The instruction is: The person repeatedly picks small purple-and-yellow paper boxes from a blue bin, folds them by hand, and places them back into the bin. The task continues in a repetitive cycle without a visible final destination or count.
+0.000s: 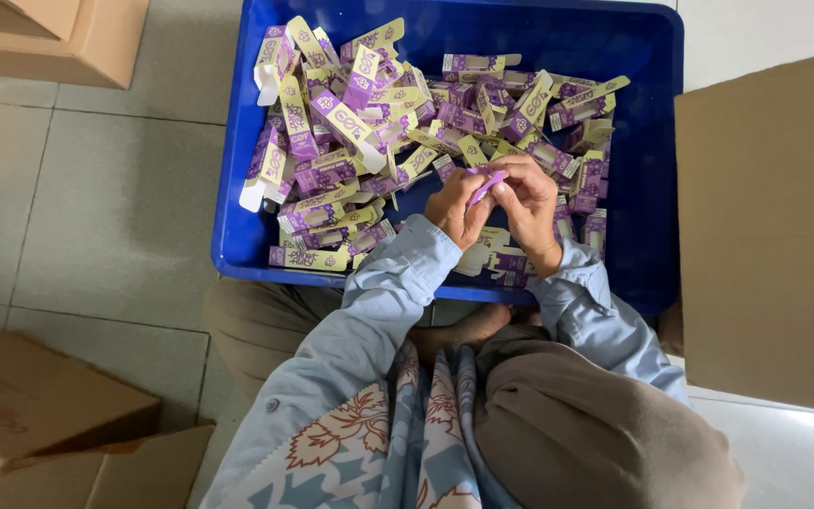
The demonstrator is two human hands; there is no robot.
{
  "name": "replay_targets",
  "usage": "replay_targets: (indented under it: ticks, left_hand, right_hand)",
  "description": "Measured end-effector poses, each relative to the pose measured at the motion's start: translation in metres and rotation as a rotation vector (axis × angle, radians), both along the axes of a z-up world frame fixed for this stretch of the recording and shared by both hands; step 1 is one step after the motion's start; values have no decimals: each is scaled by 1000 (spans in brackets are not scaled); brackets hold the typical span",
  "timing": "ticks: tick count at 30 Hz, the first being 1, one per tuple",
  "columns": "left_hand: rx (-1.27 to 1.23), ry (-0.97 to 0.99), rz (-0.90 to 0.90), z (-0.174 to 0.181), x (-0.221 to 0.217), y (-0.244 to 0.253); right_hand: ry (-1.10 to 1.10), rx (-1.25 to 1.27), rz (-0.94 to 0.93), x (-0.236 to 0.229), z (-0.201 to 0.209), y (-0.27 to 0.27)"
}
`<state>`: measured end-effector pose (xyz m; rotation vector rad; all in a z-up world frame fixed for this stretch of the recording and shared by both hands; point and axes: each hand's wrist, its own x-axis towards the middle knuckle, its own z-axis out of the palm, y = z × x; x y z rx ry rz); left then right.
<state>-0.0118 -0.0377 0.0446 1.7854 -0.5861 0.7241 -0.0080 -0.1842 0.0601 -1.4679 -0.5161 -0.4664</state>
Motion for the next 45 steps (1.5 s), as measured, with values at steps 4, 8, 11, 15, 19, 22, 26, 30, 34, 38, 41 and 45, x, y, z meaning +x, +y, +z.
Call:
replay_targets:
  ticks: [4, 8, 11, 15, 19, 22, 26, 30, 34, 38, 41, 45]
  left_hand:
    - [-87, -33, 35, -7, 2, -7]
    - [8, -113, 29, -19, 7, -2]
    - [89, -152, 60, -17, 8, 1]
    - [165, -321, 144, -34, 18, 0]
    - [180, -422, 143, -30, 23, -5]
    - [192, -469, 108, -23, 20, -5]
    - [132, -401, 39, -11, 16, -5]
    - [92, -333, 5, -18, 16, 0]
    - [65, -383, 11, -3, 15, 3]
    - [70, -405, 4, -11, 16, 2]
    - [52, -410, 16, -13, 16, 1]
    - [33, -466, 15, 8, 14, 2]
  right_hand:
    - [-99, -93, -55, -2, 4, 0]
    - [-155, -128, -107, -4, 6, 0]
    - [-147, -114, -106, -7, 13, 3]
    - [-48, -22, -65, -7, 6, 3]
    - [29, 114, -23, -7, -6, 2]
    - [106, 217, 22, -15, 6, 9]
    - [105, 114, -49, -23, 25, 8]
    - [-14, -66, -53, -22, 32, -2]
    - [-55, -140, 24, -24, 52, -3]
    - [-77, -212, 73, -22, 50, -10]
    - [-105, -258, 69, -21, 48, -11]
    - [-11, -224, 85, -26, 48, -12]
